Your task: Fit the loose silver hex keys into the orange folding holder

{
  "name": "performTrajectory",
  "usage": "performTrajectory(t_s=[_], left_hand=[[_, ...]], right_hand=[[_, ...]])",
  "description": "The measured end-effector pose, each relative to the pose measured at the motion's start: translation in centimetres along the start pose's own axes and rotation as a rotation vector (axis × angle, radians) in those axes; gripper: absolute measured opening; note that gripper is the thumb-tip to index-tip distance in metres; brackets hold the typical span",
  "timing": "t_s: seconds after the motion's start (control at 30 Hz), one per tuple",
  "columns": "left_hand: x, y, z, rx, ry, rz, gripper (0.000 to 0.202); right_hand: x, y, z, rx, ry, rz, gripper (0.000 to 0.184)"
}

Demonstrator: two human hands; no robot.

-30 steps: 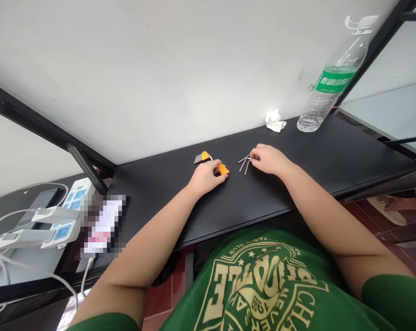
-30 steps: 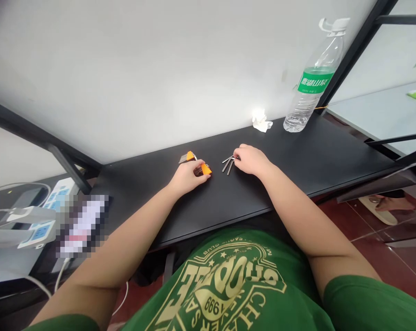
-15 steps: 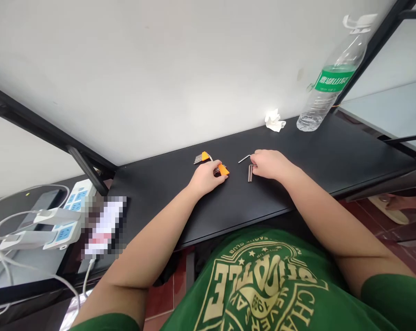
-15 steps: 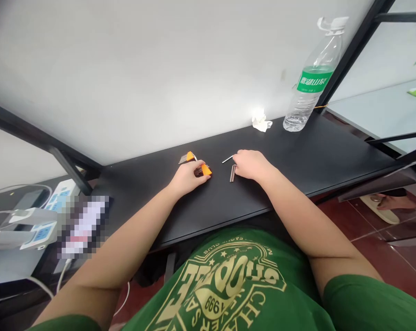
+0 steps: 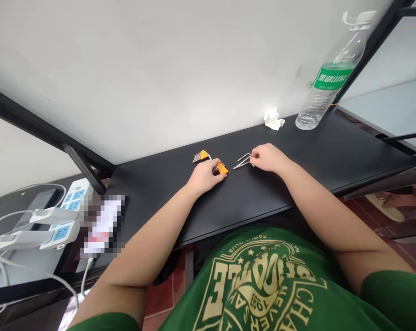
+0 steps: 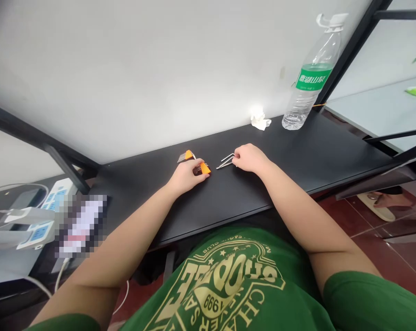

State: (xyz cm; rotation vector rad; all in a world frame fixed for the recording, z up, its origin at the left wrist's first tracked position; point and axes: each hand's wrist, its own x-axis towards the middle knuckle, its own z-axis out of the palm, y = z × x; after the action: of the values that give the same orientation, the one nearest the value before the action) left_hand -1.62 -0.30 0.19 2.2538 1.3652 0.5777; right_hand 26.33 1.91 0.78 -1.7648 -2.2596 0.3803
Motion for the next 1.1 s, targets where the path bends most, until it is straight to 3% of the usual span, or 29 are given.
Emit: performTrajectory(t_s=[0.1, 0.2, 0.3, 0.4, 0.6, 0.8, 0.9, 1.0, 1.1], left_hand=[[0.0, 0.0, -0.1, -0.002, -0.005, -0.004, 0.020], [0.0, 0.1, -0.1, -0.005, 0.003, -0.012, 0.022], [0.0, 0.1, -0.1, -0.010, 0.000, -0.007, 0.022], [0.0, 0.1, -0.1, -0.004, -0.004, -0.004, 0.022], [0.0, 0.1, 0.0, -0.004, 0.000, -0.009, 0.021], [0.0, 0.2, 0.0, 0.006, 0.011, -0.009, 0.025], [0.0, 0.3, 0.0, -0.020, 0.026, 0.020, 0.029], [-0.2, 0.5, 0.2, -0.047, 0.040, 0.108, 0.038], [-0.5, 0.9, 0.2, -0.061, 0.066, 0.221, 0.040]], right_hand=[[0.0, -0.3, 0.0, -0.054, -0.029, 0.078, 0.018], [-0.2, -0.3, -0.1, -0.091, 0.020, 0.085, 0.020], [-0.5, 0.0, -0.1, -0.021, 0.065, 0.002, 0.030], [-0.4, 0.4, 0.3, 0.023, 0.011, -0.132, 0.042], [0.4, 0.7, 1.1, 0.021, -0.024, -0.171, 0.019], [0.0, 0.4, 0.8, 0.000, -0.025, -0.149, 0.016], [-0.4, -0.2, 0.7, -0.042, 0.041, -0.173, 0.021], [-1.0, -1.5, 0.7, 0.094, 0.134, -0.252, 0.026], [-1.4, -3.1, 1.0, 0.393, 0.057, -0.341, 0.024]])
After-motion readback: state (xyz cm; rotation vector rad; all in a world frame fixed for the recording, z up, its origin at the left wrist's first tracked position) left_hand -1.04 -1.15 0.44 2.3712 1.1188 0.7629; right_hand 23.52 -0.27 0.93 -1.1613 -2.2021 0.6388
